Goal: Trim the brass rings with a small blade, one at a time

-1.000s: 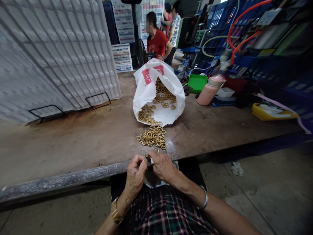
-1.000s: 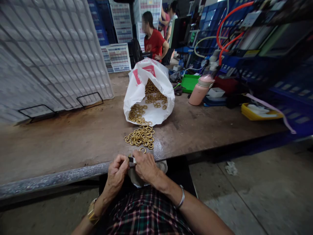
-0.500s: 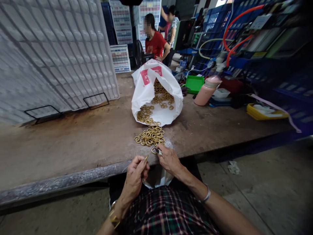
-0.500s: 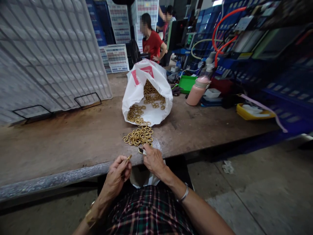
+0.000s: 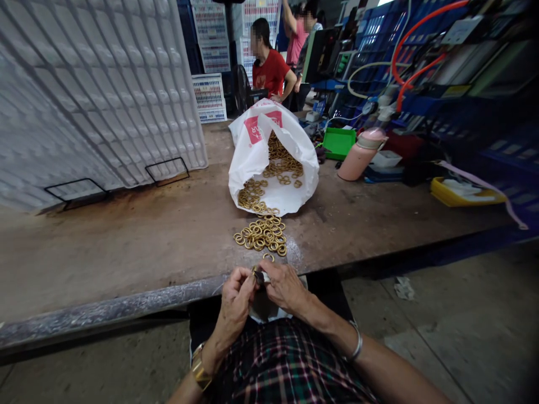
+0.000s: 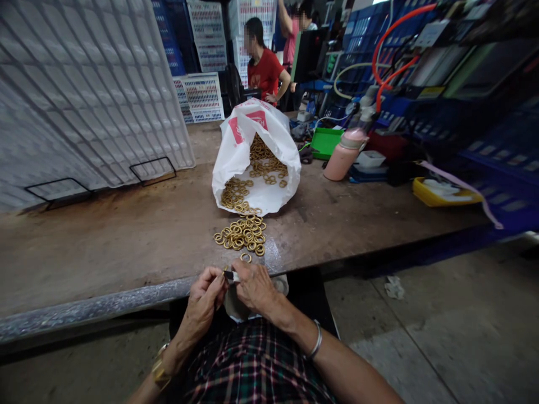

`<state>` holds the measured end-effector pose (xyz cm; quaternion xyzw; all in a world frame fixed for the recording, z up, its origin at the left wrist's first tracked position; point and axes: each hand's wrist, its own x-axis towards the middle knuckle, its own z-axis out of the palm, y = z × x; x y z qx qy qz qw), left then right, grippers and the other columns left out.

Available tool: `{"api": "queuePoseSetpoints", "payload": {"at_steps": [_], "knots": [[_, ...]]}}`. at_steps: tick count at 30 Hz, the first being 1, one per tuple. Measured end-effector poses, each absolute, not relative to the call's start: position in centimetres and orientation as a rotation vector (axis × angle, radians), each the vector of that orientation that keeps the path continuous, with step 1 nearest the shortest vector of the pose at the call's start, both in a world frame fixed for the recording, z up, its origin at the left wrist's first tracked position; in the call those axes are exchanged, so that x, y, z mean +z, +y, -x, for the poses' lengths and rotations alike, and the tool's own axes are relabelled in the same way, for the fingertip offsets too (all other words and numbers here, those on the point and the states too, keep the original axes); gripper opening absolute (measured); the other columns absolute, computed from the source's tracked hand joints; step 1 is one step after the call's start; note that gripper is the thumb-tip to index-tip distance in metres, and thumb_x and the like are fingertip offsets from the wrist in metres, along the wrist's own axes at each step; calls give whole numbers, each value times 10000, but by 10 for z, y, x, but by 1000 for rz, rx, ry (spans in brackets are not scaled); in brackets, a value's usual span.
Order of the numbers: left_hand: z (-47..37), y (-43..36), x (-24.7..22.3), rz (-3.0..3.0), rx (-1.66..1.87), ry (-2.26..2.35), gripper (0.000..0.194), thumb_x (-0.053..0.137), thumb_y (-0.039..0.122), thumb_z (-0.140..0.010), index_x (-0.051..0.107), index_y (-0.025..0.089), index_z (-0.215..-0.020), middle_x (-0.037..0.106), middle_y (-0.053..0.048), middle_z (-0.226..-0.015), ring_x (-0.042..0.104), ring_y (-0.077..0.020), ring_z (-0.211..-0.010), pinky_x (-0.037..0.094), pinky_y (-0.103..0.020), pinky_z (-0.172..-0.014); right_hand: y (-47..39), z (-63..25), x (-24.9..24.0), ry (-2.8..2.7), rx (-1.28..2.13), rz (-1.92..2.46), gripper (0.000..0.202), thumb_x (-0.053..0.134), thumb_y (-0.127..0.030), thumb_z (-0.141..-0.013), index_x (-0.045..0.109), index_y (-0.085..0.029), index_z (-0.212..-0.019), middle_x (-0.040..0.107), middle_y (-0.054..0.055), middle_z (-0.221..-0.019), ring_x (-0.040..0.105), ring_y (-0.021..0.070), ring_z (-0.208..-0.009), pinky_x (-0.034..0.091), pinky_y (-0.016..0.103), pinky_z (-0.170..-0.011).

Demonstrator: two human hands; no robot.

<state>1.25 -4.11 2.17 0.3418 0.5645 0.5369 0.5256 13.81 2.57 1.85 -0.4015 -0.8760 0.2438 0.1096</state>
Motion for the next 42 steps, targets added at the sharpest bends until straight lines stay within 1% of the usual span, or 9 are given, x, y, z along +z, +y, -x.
{"api": "queuePoseSetpoints", "payload": {"at_steps": [7,12,19,23,26,30,34,37,42], "knots": [[-10,-46,17,-902,1341,1374,281,566,441,-770,494,185,-676,406,56,-530,321,-77,-465,272,-208,-460,26,-137,30,-2675,836,1112,227,410,-84,-716,539,-182,-875,611,27,-723,507,136,-616,274,239,-561],[-16,-58,32,-996,1303,1281,269,538,394,-812,490,172,-666,431,45,-568,332,-65,-481,273,-199,-462,34,-141,30,-2728,676,1412,269,418,-81,-714,532,-155,-945,627,55,-742,534,156,-627,269,253,-557],[-14,-46,36,-522,1326,962,268,569,404,-787,476,168,-699,518,30,-643,342,-38,-421,247,-171,-377,41,-147,16,-2510,563,1479,276,423,-117,-755,504,-177,-1012,639,71,-946,574,181,-801,332,250,-654],[-6,-41,28,-397,1403,946,221,579,338,-785,483,152,-715,583,-13,-729,414,-46,-460,283,-163,-380,40,-144,10,-2540,508,1556,245,427,-219,-821,482,-201,-1059,602,69,-1045,563,198,-860,335,273,-679],[-4,-40,25,-338,1405,920,147,585,286,-772,493,172,-787,601,-6,-703,436,-59,-448,295,-165,-374,40,-142,8,-2574,454,1596,261,419,-193,-817,468,-215,-1072,580,60,-1074,562,194,-854,338,284,-684],[-2,-39,22,-217,1367,841,246,622,242,-726,532,173,-945,596,5,-667,458,-68,-458,324,-167,-386,41,-140,9,-2594,412,1620,286,385,-118,-794,474,-210,-1050,578,63,-1050,563,183,-802,336,287,-670],[1,-38,20,-83,1371,804,188,665,272,-694,550,126,-726,605,-26,-701,532,-84,-560,361,-162,-422,41,-142,6,-2560,418,1595,294,386,-95,-769,492,-192,-1026,591,68,-1006,554,178,-773,325,277,-661],[1,-37,18,-88,1379,878,219,694,275,-670,525,136,-689,614,-30,-730,565,-103,-614,380,-163,-435,44,-145,4,-2497,516,1494,267,403,-94,-760,519,-186,-982,604,60,-952,544,173,-773,320,265,-652],[-5,-32,15,-402,1389,1147,293,675,337,-682,528,171,-875,576,18,-663,505,-84,-521,343,-158,-382,45,-143,13,-2296,903,1231,120,425,-223,-831,530,-184,-788,554,2,-688,477,130,-625,314,234,-581]]}}
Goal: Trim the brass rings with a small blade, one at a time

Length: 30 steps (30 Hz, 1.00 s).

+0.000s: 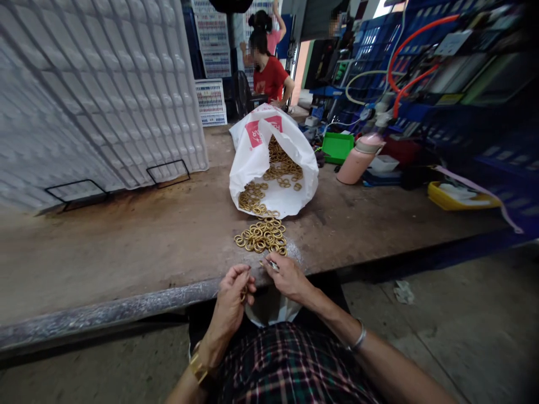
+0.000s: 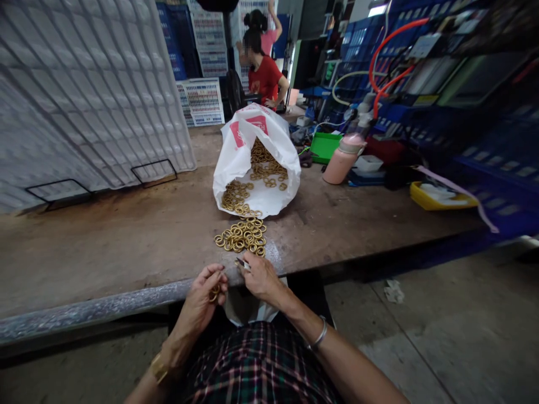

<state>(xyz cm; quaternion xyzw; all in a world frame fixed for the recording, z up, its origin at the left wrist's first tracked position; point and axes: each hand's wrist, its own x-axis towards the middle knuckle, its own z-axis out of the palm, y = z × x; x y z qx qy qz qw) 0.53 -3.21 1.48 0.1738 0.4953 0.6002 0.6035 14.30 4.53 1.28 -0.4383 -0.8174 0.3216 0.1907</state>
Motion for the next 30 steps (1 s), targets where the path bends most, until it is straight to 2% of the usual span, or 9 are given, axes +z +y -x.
{"api": "queuePoseSetpoints", "payload": {"at_steps": [2,4,8,11,16,20,25,30], "knots": [[-7,-31,15,-547,1364,1286,378,651,373,-692,519,176,-987,548,39,-625,458,-75,-470,334,-164,-373,44,-140,19,-2211,1091,1115,191,420,-298,-852,521,-179,-742,524,-11,-657,455,119,-611,317,226,-571],[-8,-30,17,-671,1301,1390,387,617,401,-712,528,167,-1007,516,52,-590,412,-66,-435,319,-169,-373,42,-137,24,-2128,1271,1019,219,434,-332,-843,515,-172,-717,506,-19,-650,449,111,-618,325,221,-575],[-8,-31,19,-779,1241,1444,286,573,429,-739,560,154,-815,467,60,-548,350,-47,-417,276,-171,-391,40,-134,27,-1991,1484,979,209,466,-337,-801,489,-170,-678,431,-49,-592,392,93,-573,310,210,-544],[-9,-32,17,-793,1281,1447,255,572,416,-742,546,162,-746,452,65,-535,339,-47,-420,279,-178,-413,40,-132,24,-1921,1486,1035,184,470,-319,-786,479,-173,-676,406,-57,-582,370,88,-561,307,208,-535],[-11,-32,17,-862,1363,1491,229,592,383,-741,569,158,-703,464,54,-530,365,-61,-449,289,-186,-441,39,-130,16,-1919,1444,1102,258,437,-373,-825,472,-178,-659,432,-56,-546,397,87,-527,313,205,-508],[-10,-33,19,-772,1286,1422,269,611,420,-730,567,155,-712,495,41,-546,367,-58,-434,274,-181,-424,39,-128,12,-1853,1532,1118,263,428,-356,-828,483,-175,-645,483,-42,-531,438,89,-513,338,208,-511],[-8,-35,14,-716,1171,1322,314,538,470,-777,523,161,-724,485,38,-569,351,-47,-419,236,-166,-393,40,-125,11,-1856,1392,1182,194,474,-292,-770,476,-179,-612,457,-53,-534,416,89,-531,343,206,-528],[-8,-35,15,-713,1142,1280,328,514,480,-788,493,164,-704,472,40,-569,337,-45,-419,227,-163,-392,39,-125,11,-1906,1335,1130,211,437,-288,-798,492,-177,-627,485,-43,-562,448,95,-557,357,217,-566]]}}
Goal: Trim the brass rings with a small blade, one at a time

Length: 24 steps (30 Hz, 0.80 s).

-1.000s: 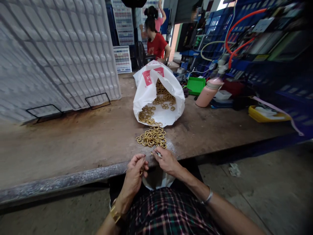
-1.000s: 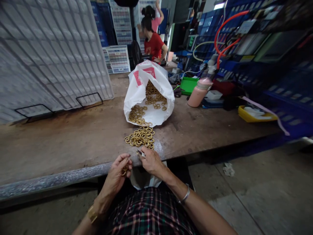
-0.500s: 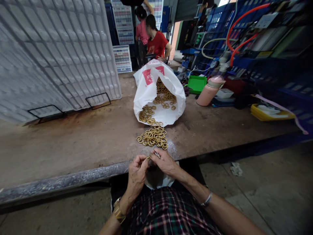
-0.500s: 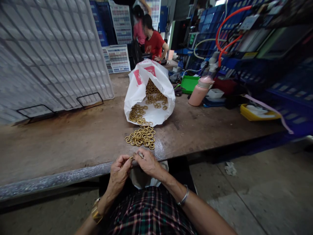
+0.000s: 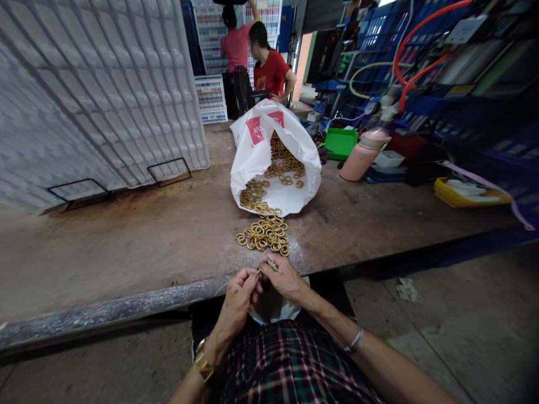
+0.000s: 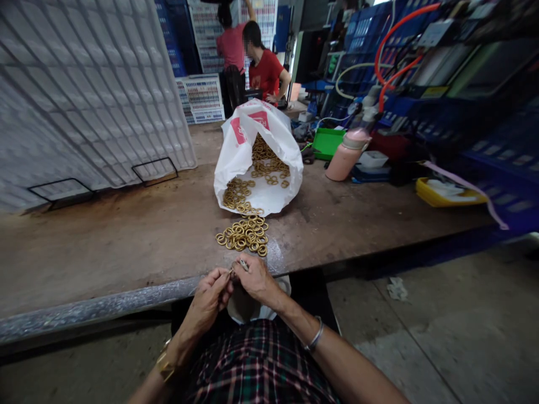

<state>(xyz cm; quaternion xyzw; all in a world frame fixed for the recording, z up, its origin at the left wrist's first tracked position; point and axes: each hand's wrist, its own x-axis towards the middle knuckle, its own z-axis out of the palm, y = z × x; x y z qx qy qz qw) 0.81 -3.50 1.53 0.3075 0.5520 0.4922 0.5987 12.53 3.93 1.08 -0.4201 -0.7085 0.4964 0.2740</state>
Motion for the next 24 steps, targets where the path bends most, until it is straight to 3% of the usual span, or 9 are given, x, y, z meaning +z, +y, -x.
{"api": "queuePoseSetpoints", "payload": {"at_steps": [8,14,17,24], "knots": [[-8,-37,10,-679,1178,1249,305,528,477,-786,498,174,-761,484,44,-589,361,-47,-428,233,-158,-396,39,-125,13,-1873,1382,1076,211,414,-283,-828,510,-175,-675,486,-43,-546,461,94,-526,365,204,-535],[-9,-36,13,-642,1235,1222,311,567,474,-759,485,176,-723,482,52,-574,355,-42,-419,226,-155,-391,37,-132,9,-2166,979,1213,152,412,-165,-790,564,-179,-792,584,4,-660,522,128,-615,365,227,-593],[-9,-36,15,-629,1250,1230,331,583,490,-739,485,175,-711,478,54,-566,344,-38,-408,217,-155,-385,33,-135,7,-2380,836,1203,252,433,-96,-727,582,-188,-907,635,26,-749,555,149,-682,354,236,-625],[-10,-37,18,-680,1250,1315,320,580,479,-745,501,172,-702,480,48,-560,350,-48,-419,241,-163,-394,29,-134,16,-2616,705,1237,287,431,-94,-696,578,-181,-926,643,37,-741,550,160,-653,303,248,-588]]}}
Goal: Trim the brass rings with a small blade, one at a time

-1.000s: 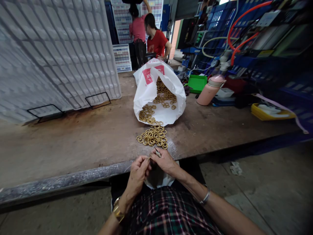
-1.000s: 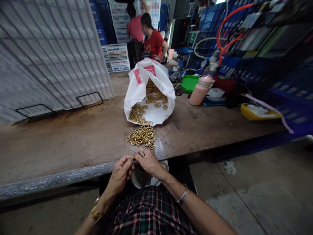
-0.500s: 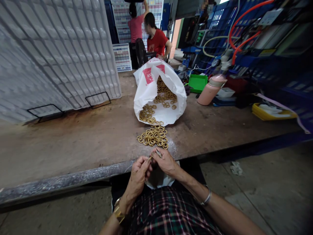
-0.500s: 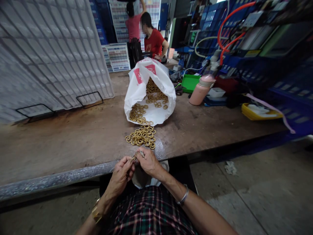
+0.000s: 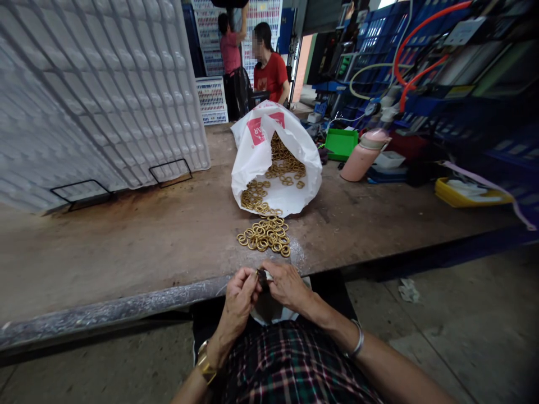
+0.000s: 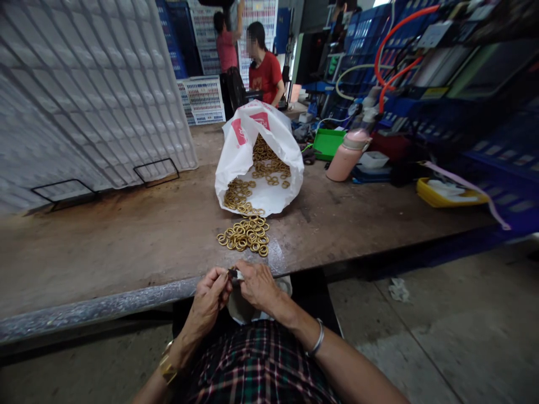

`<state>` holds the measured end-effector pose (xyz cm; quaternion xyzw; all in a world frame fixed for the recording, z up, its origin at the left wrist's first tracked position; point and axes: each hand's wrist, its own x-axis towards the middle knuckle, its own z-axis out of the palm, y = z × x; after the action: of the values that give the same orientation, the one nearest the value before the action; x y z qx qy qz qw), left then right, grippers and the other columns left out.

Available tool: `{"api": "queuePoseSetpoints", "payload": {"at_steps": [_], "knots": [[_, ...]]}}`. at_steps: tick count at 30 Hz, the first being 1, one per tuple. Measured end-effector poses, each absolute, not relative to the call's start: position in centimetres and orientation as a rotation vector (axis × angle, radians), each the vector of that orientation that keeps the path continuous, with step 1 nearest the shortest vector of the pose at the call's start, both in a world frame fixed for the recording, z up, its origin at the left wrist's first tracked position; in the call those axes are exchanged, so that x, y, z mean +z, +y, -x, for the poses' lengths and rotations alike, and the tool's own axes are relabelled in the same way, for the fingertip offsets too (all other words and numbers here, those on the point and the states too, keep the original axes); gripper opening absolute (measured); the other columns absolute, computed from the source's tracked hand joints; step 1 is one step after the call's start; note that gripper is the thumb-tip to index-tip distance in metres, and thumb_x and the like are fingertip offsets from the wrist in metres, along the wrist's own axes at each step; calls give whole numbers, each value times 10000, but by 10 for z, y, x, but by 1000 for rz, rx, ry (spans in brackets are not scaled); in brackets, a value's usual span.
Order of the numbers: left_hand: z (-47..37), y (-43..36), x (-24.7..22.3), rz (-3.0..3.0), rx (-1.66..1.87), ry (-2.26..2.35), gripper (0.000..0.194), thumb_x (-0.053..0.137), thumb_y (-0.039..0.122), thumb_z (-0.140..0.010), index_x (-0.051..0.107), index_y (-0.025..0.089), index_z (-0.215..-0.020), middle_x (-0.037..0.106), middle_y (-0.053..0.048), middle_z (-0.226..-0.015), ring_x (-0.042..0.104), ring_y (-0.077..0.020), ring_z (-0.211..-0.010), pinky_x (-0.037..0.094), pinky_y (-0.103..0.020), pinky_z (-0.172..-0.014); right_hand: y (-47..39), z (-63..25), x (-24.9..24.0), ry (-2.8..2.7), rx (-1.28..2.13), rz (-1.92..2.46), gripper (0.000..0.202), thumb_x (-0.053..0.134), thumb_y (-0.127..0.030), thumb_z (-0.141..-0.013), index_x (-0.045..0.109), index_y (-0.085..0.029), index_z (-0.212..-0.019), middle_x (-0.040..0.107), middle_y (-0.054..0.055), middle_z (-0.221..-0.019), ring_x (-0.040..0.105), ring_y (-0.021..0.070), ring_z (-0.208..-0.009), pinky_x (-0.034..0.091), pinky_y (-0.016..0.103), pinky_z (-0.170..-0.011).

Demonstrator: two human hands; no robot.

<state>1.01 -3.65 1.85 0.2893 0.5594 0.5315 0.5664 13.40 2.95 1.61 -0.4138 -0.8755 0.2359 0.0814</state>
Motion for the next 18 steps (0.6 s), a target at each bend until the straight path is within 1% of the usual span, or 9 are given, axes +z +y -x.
{"api": "queuePoseSetpoints", "payload": {"at_steps": [6,10,15,18], "knots": [[-9,-41,18,-810,1292,1350,304,599,453,-745,519,173,-655,487,35,-546,364,-59,-433,269,-178,-410,32,-134,22,-2706,730,1216,296,426,-105,-715,573,-187,-959,645,38,-742,557,156,-647,288,245,-569],[-13,-47,29,-827,1231,1263,303,583,449,-763,514,174,-658,483,39,-535,356,-48,-414,261,-177,-402,37,-141,17,-2663,636,1402,268,424,-119,-713,566,-169,-935,636,46,-716,558,167,-636,295,247,-558],[-15,-43,30,-555,1244,1070,311,600,455,-746,471,179,-683,503,45,-565,360,-40,-408,248,-165,-384,52,-158,12,-2401,474,1555,314,417,-79,-714,545,-179,-982,656,54,-867,584,174,-758,343,242,-630],[-12,-38,20,-433,1316,999,304,608,431,-746,463,169,-693,551,25,-643,376,-35,-429,249,-158,-382,62,-166,10,-2291,394,1646,291,442,-119,-756,530,-175,-1027,656,61,-916,591,189,-810,355,253,-657]]}}
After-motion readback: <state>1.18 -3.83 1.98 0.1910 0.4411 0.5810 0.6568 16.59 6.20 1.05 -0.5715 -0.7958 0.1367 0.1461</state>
